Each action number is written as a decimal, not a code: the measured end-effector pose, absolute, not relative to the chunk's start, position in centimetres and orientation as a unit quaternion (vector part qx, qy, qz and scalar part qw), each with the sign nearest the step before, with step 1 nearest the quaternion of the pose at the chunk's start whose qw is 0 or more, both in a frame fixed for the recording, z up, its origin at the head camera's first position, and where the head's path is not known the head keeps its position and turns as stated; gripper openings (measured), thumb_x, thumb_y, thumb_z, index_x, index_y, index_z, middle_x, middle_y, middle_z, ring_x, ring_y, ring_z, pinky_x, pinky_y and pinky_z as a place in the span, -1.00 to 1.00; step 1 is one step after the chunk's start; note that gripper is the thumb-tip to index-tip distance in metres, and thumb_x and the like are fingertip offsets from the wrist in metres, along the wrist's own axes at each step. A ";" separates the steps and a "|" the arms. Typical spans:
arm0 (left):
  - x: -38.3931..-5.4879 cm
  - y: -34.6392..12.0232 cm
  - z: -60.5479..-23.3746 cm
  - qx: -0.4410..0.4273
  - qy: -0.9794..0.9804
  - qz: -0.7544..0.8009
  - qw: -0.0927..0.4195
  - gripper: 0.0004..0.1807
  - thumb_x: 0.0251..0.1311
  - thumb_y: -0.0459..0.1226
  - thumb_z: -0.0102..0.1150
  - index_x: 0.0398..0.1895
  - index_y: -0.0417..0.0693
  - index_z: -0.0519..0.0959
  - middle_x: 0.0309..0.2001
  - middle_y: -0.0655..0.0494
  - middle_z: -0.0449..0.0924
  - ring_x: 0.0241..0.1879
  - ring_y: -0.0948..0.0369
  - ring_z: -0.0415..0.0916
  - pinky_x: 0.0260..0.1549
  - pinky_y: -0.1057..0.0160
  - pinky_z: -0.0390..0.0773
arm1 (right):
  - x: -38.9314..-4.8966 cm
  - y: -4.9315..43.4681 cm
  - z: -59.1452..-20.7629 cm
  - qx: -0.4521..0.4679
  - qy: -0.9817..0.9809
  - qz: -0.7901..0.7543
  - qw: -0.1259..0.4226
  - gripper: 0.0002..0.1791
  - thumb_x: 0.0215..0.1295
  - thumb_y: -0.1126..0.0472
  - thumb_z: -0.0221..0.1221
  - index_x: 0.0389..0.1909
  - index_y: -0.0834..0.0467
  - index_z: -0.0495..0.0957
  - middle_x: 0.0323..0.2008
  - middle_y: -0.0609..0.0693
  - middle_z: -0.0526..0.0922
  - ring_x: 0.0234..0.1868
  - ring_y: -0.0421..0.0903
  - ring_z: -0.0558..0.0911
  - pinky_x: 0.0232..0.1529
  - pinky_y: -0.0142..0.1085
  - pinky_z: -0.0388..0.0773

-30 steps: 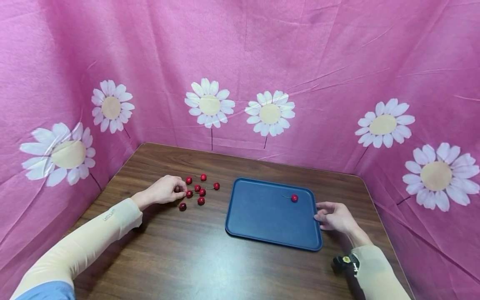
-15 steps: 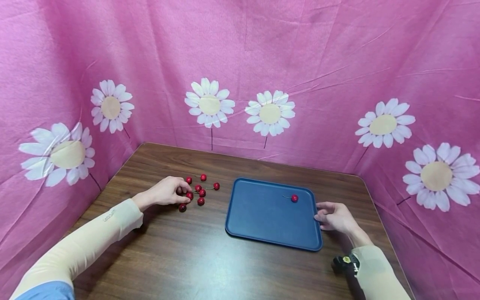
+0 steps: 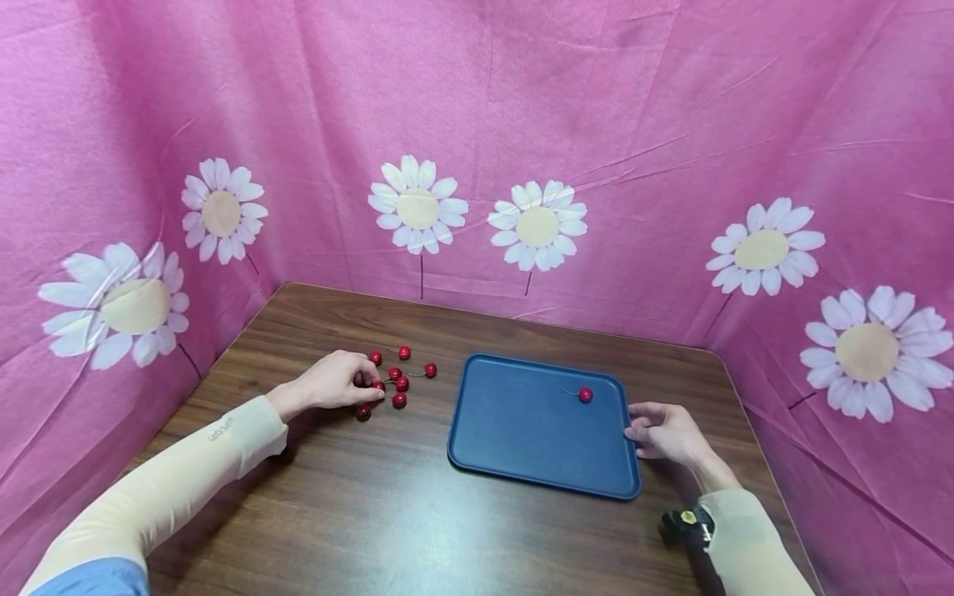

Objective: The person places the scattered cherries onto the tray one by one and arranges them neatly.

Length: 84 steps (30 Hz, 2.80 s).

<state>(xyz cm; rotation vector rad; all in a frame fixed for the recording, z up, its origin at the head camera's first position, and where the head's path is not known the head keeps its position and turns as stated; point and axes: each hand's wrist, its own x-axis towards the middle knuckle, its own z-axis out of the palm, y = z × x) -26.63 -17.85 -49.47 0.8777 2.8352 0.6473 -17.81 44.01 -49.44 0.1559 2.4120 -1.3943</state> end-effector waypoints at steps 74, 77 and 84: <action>-31.0 10.3 -47.3 0.429 0.881 0.169 0.109 -0.75 0.48 -0.05 0.47 0.12 0.18 0.85 -0.06 0.25 0.87 -0.08 0.31 0.69 0.08 0.31 0.66 | -17.4 43.9 -49.7 0.066 0.848 -0.501 0.157 -0.30 0.53 0.47 0.30 0.54 0.64 0.26 -0.30 -0.16 0.74 -0.28 -0.34 0.78 -0.24 -0.27 0.86; -31.1 10.8 -47.6 0.417 0.885 0.167 0.121 -0.74 0.48 -0.06 0.47 0.14 0.20 0.85 0.00 0.25 0.88 -0.02 0.31 0.70 0.14 0.29 0.67 | -17.4 43.8 -49.7 0.062 0.848 -0.503 0.156 -0.29 0.52 0.46 0.31 0.54 0.64 0.25 -0.29 -0.16 0.73 -0.28 -0.34 0.77 -0.24 -0.27 0.86; -30.8 11.1 -48.0 0.404 0.889 0.165 0.138 -0.66 0.54 -0.04 0.41 0.28 0.23 0.81 0.15 0.22 0.87 0.13 0.30 0.73 0.26 0.23 0.68 | -17.3 43.6 -49.7 0.052 0.850 -0.502 0.151 -0.29 0.52 0.45 0.32 0.53 0.65 0.27 -0.28 -0.15 0.74 -0.29 -0.35 0.76 -0.24 -0.28 0.85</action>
